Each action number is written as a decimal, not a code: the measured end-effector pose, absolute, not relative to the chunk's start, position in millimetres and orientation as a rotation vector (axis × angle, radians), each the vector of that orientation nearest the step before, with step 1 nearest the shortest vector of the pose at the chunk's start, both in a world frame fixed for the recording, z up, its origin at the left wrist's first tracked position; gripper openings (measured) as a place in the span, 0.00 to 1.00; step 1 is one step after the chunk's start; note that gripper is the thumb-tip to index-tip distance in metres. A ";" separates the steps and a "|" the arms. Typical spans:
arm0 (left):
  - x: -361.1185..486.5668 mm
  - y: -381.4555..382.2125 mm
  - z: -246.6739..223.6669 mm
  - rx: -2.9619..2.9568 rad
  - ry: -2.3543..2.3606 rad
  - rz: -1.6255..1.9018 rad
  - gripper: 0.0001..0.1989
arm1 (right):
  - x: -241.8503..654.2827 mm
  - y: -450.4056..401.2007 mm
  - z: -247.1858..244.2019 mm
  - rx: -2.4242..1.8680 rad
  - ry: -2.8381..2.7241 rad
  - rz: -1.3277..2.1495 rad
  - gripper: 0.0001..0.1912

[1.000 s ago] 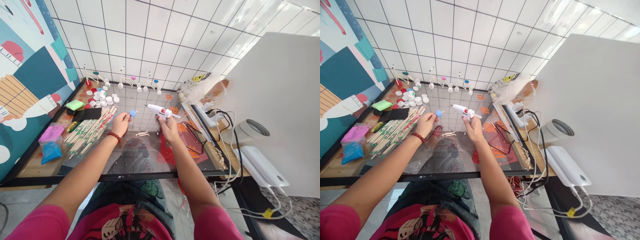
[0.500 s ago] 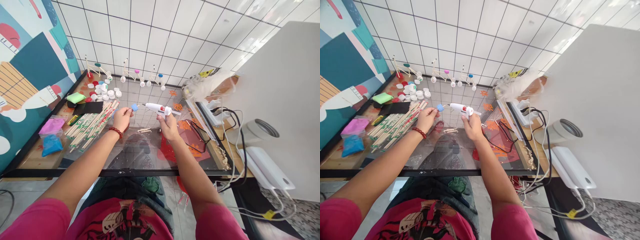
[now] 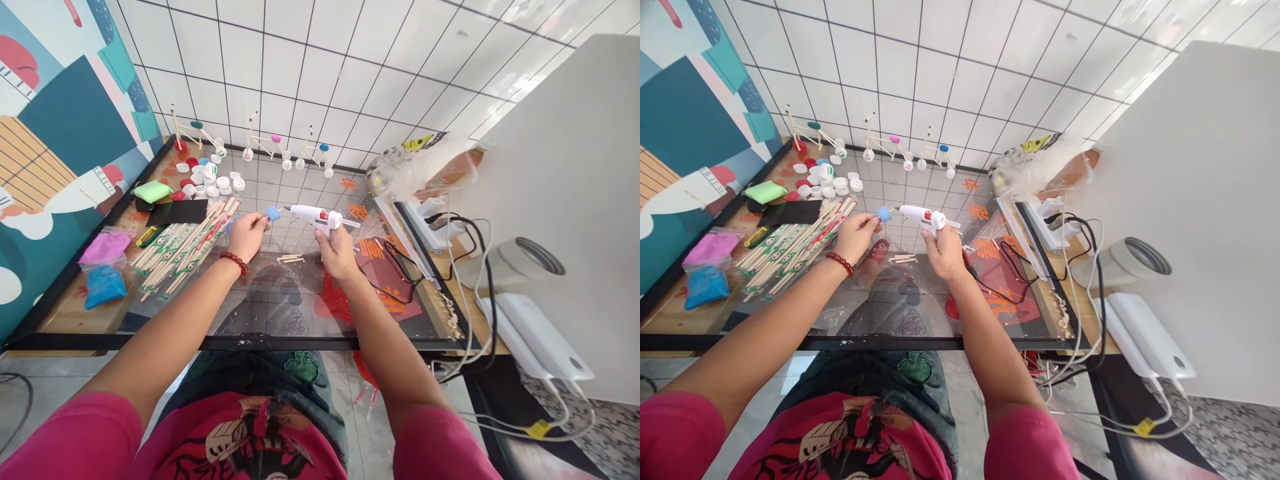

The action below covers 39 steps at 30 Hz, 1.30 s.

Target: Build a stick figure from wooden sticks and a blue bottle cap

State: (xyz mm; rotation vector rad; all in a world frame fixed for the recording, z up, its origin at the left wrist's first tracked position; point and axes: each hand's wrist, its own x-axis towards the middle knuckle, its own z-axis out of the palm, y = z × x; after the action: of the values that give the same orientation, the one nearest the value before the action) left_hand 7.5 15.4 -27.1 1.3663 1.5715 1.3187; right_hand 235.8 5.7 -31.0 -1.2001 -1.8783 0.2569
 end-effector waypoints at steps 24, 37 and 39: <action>7.2 16.5 -29.3 1.350 1.541 1.359 0.08 | 235.2 6.8 -32.0 -1.204 -1.918 0.185 0.25; 9.0 15.4 -27.8 1.278 1.481 1.412 0.06 | 235.9 0.7 -26.5 -1.123 -1.868 0.312 0.24; 9.4 14.6 -25.5 1.251 1.484 1.425 0.06 | 236.7 0.4 -26.2 -1.121 -1.872 0.364 0.22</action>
State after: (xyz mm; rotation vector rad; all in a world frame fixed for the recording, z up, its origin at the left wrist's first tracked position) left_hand 9.4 14.6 -25.5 1.2506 1.4840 1.4247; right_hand 236.7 0.4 -26.2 -1.1211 -1.8720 0.3636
